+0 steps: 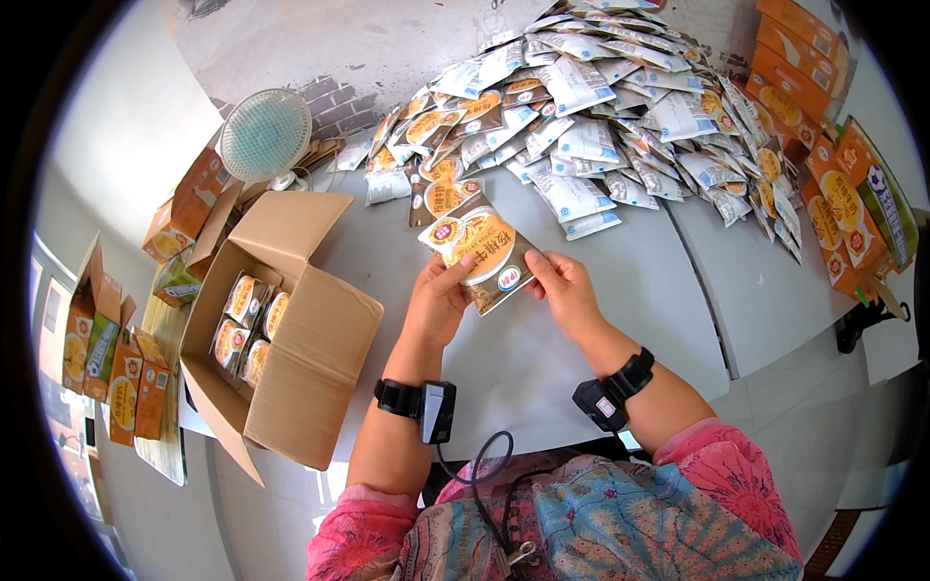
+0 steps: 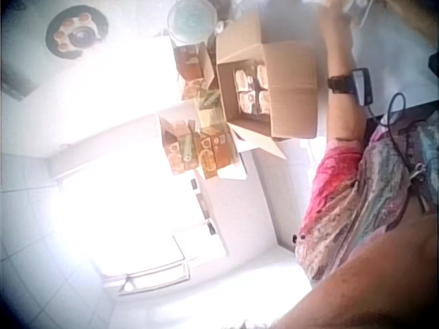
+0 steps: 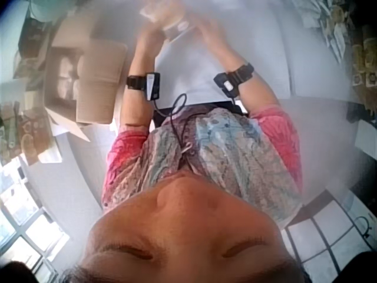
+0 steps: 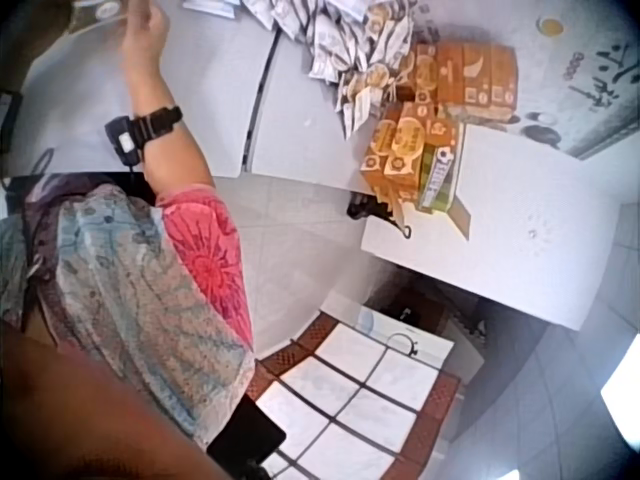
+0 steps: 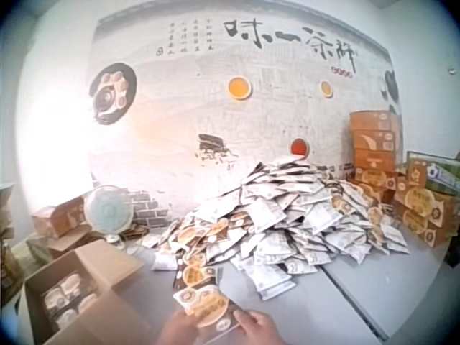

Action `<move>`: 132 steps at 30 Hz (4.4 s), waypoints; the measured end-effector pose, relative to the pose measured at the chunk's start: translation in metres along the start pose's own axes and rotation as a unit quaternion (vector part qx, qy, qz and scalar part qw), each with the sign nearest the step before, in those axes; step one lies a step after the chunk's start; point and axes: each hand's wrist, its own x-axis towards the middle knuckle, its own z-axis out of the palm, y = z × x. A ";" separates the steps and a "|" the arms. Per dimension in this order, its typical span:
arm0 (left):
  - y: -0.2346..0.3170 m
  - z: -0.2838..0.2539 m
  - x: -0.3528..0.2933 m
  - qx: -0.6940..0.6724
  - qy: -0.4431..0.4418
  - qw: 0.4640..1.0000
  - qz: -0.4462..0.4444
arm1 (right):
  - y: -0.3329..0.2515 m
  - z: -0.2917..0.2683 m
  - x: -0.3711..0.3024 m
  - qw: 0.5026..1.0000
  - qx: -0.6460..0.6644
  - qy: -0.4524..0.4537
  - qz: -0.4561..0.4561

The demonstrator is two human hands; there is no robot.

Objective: The person sorts food packets from a large pile on a desk and places them into a cardboard box.

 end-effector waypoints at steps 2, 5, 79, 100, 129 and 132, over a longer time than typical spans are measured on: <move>-0.001 0.003 -0.001 -0.008 -0.015 1.000 0.004 | 0.000 -0.002 0.001 0.999 0.042 0.011 0.004; -0.003 0.010 -0.002 -0.007 -0.030 0.999 0.018 | 0.003 -0.003 0.002 0.998 0.022 -0.048 0.038; 0.222 -0.198 -0.180 0.353 0.507 0.778 -0.112 | 0.005 0.006 -0.008 0.986 -0.105 -0.113 -0.059; 0.205 -0.188 -0.180 0.570 0.407 0.621 -0.353 | -0.003 0.013 -0.015 0.988 -0.087 -0.119 -0.051; 0.050 -0.094 0.086 0.344 0.271 0.899 -0.026 | 0.005 0.011 -0.011 0.978 -0.084 -0.190 0.001; 0.030 -0.103 0.100 0.260 0.286 0.921 -0.041 | 0.001 0.011 -0.013 0.980 -0.073 -0.185 -0.002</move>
